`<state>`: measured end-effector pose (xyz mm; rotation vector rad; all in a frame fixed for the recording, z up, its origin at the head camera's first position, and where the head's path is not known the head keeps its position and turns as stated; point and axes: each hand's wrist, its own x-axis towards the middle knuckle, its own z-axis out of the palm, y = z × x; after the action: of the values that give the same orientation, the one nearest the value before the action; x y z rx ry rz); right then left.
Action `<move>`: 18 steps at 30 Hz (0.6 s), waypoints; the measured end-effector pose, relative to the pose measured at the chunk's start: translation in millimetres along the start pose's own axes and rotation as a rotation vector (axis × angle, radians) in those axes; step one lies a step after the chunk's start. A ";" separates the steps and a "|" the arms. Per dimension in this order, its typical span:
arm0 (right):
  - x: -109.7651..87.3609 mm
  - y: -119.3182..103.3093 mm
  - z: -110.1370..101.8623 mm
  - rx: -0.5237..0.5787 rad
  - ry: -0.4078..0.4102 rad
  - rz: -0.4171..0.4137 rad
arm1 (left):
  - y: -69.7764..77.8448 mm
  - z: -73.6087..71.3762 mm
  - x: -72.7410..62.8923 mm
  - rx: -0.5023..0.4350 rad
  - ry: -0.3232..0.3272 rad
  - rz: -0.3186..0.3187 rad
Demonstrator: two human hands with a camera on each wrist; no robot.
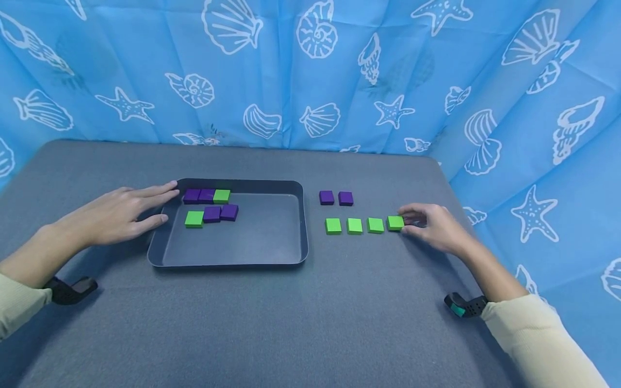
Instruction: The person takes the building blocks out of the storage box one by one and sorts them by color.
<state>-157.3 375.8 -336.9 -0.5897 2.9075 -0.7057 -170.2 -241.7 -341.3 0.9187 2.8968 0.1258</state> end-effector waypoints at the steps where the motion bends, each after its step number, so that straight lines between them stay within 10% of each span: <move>1: -1.3 1.3 1.3 0.002 0.001 0.001 | 0.0 0.0 0.1 -0.001 -0.001 -0.001; 18: 9.2 -3.7 -1.8 0.099 -0.133 0.006 | 2.1 -1.0 -0.3 0.003 -0.009 -0.011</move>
<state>-164.8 370.0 -333.6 -0.5932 2.7341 -0.7735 -168.9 -240.2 -340.1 0.9010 2.8941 0.1167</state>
